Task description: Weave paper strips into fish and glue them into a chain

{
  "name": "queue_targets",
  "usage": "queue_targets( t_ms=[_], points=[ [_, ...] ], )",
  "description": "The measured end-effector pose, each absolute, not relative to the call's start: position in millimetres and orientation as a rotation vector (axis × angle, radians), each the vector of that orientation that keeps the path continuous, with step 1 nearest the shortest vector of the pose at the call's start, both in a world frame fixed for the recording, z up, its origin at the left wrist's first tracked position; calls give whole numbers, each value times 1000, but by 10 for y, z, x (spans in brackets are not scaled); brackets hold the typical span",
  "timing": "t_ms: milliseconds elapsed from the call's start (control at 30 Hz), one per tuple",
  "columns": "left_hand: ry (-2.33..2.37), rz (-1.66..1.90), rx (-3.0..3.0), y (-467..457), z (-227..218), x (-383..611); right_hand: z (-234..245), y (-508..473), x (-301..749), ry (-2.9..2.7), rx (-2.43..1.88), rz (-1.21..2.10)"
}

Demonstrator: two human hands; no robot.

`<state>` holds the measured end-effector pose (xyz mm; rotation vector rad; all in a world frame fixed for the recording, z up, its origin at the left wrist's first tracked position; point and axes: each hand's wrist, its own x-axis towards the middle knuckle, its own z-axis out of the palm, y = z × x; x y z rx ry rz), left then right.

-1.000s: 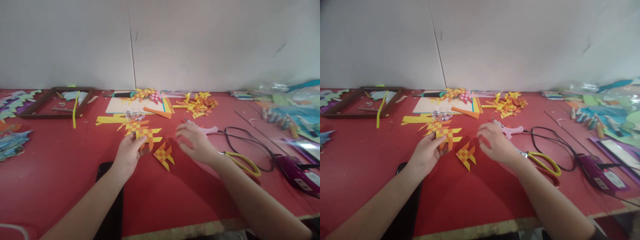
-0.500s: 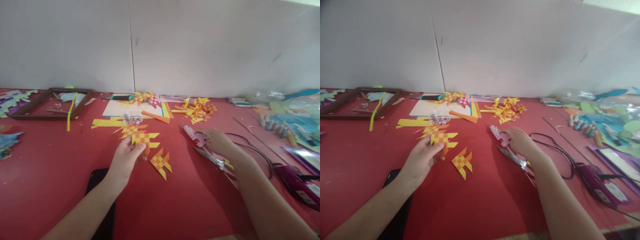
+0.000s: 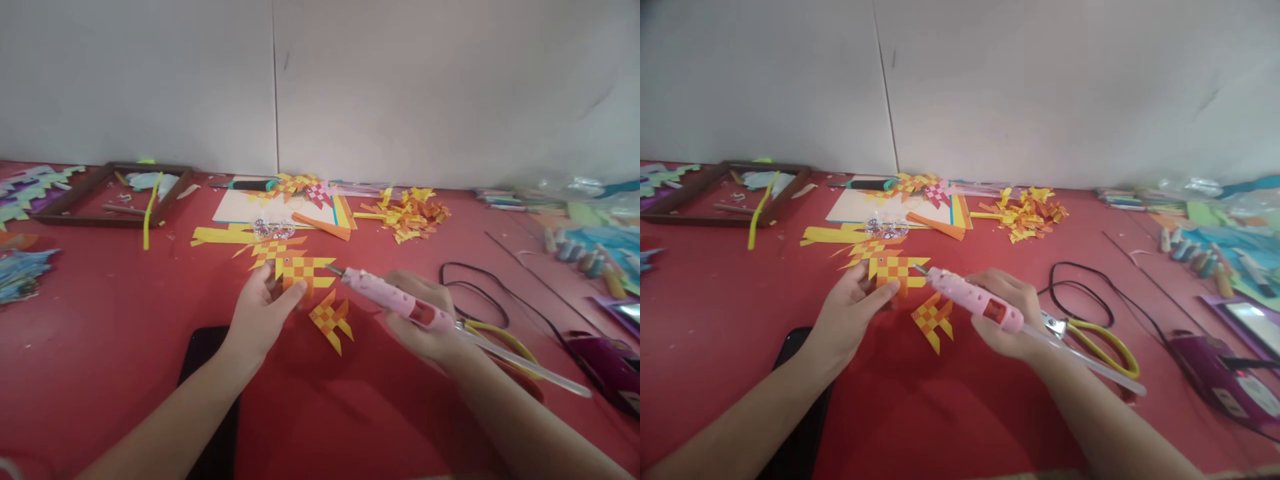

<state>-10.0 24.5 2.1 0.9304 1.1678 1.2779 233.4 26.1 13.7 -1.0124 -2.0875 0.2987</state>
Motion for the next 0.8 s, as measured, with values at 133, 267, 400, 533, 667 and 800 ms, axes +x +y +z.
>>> queue_targets(
  t_ms=[133, 267, 400, 533, 667, 800],
  points=[
    [1169, 1274, 938, 248, 34, -109, 170, 230, 2234, -2158, -972, 219],
    [1207, 1305, 955, 249, 32, -107, 160, 240, 2216, -2220, -943, 74],
    [1206, 1308, 994, 239, 42, -98, 137, 240, 2202, -2217, -909, 12],
    [1162, 1315, 1017, 233, 54, -89, 116, 237, 2207, -2224, -966, 16],
    [1202, 1316, 1020, 226, 84, -80, 82, 252, 2221, -2175, -965, -8],
    [1253, 1295, 994, 217, 101, -74, 62, 260, 2231, -2169, -995, -17]
  ],
)
